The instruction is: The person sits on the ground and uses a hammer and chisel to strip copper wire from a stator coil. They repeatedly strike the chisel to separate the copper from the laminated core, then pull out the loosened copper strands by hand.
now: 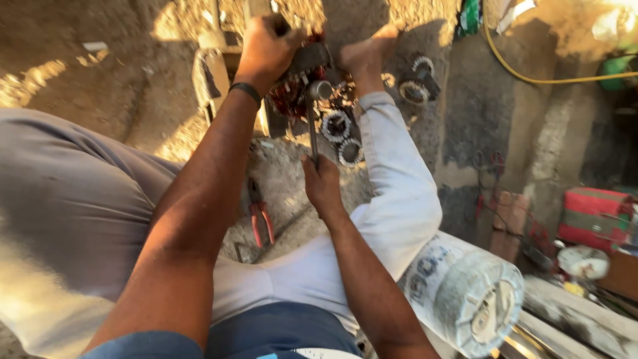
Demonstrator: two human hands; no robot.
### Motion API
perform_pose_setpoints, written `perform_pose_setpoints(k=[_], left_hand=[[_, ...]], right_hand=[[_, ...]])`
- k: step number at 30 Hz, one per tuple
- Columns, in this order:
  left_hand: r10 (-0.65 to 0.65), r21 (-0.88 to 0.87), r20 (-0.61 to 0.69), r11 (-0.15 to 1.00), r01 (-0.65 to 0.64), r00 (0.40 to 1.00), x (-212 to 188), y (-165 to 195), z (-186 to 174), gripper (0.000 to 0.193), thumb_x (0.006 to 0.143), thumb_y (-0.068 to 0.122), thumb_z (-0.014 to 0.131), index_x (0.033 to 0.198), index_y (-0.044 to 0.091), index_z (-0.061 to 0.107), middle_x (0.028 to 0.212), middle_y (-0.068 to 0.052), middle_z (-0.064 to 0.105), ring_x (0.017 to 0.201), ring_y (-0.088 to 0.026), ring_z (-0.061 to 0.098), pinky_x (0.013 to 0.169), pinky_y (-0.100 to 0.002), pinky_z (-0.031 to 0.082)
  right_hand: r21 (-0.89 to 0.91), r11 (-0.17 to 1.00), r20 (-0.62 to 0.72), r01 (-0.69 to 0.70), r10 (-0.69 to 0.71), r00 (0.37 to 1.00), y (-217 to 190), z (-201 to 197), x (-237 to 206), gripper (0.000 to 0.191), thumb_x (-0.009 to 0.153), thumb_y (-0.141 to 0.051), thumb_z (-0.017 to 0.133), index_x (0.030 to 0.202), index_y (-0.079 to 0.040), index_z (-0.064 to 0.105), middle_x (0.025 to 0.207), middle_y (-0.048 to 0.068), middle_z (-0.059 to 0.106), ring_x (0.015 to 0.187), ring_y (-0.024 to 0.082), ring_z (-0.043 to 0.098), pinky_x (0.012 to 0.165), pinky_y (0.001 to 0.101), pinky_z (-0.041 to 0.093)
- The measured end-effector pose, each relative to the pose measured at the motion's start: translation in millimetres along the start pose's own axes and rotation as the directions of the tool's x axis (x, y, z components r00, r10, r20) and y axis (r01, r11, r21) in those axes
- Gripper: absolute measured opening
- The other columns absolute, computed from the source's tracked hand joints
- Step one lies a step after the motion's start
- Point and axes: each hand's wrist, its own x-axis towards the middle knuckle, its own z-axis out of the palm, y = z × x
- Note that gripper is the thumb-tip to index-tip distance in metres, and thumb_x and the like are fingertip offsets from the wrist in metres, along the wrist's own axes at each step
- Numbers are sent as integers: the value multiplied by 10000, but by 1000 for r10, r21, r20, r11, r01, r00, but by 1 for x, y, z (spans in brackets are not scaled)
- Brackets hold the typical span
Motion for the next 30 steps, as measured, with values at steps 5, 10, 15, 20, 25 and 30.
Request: perform_pose_setpoints(k=[5,10,15,20,25,30], left_hand=[[-187,268,93,951,156,978,-10,39,-38,457,875,472,771,1051,57,697,910,-134,750,733,-180,756,675,-309,635],[72,740,90,663,-115,993,-20,41,-22,558,929,571,797,942,18,725,828,-161,725,707,-222,708,678,-379,580],[160,739,105,648,-185,982,-10,26,-26,491,929,526,791,926,39,727,801,-131,730,682,-229,686,634,-403,573],[169,615,57,770,-168,984,-4,9,-59,327,945,370,714,960,45,742,788,-116,727,693,-193,701,720,-371,597],[200,595,-26,791,-145,980,0,-4,-71,330,944,348,676,959,21,717,703,-145,680,647,-246,671,703,-386,594],[239,587,-21,789,-181,971,4,-10,-71,360,939,368,671,925,11,714,709,-144,660,663,-264,660,699,-428,580]], right_hand=[[-226,969,-49,101,-115,992,-34,-1,5,329,1003,-265,642,815,1,596,612,166,601,497,271,558,489,440,412],[-148,989,8,25,-24,1000,-46,1,3,335,980,-286,672,828,8,618,594,139,590,462,240,528,480,423,407],[-17,986,125,-167,168,978,-62,-13,2,359,991,-334,692,795,-34,682,580,6,566,497,105,462,454,330,355],[423,905,147,-53,-11,989,-78,-28,-10,283,1021,-300,638,860,-69,669,619,-67,510,512,31,409,454,245,298],[560,819,-66,125,-107,992,-80,-38,-24,291,1041,-280,628,836,-74,626,612,-73,514,501,27,426,447,232,305],[466,872,-87,146,-119,989,-68,-28,-17,346,1057,-280,651,782,-81,589,599,-65,482,506,31,393,455,238,281]])
